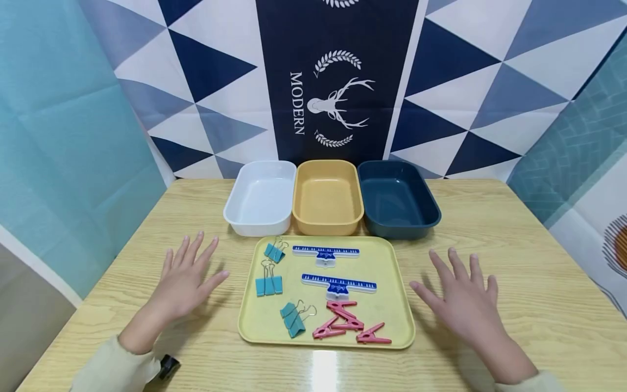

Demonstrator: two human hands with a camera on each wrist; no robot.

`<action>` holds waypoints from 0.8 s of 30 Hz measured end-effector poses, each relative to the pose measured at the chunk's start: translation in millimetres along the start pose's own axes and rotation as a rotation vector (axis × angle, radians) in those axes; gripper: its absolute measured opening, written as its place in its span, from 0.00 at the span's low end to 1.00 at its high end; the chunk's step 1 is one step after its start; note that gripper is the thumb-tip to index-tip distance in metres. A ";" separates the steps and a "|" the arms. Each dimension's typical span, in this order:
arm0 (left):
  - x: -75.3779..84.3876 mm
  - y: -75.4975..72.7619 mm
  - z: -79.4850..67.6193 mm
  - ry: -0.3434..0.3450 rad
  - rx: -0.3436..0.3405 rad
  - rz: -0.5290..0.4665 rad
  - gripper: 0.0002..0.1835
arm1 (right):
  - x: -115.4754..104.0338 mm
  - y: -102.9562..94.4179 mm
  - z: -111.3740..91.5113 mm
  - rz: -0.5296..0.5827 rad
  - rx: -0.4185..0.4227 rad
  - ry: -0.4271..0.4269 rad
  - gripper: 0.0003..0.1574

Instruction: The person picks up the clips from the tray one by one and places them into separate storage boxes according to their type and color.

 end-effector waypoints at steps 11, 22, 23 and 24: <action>4.8 1.2 2.7 0.014 0.000 -0.006 0.39 | -18.6 1.4 0.3 0.016 -0.002 -0.031 0.50; 7.8 4.4 6.1 0.031 -0.009 -0.010 0.39 | -40.4 11.6 5.6 0.027 -0.025 -0.047 0.50; 8.4 4.8 6.7 0.033 -0.010 -0.010 0.39 | -41.8 12.6 6.0 0.025 -0.029 -0.046 0.50; 9.0 5.2 7.3 0.036 -0.010 -0.009 0.39 | -43.3 13.3 6.4 0.025 -0.029 -0.050 0.50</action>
Point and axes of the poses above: each hand's wrist, its own z-axis towards the middle knuckle, its own y-axis out of the palm, x = y × z, the point moved 8 cm from there along z, towards the middle knuckle, and after that the axes turned 12 degrees about z, right-handed, at the moved point
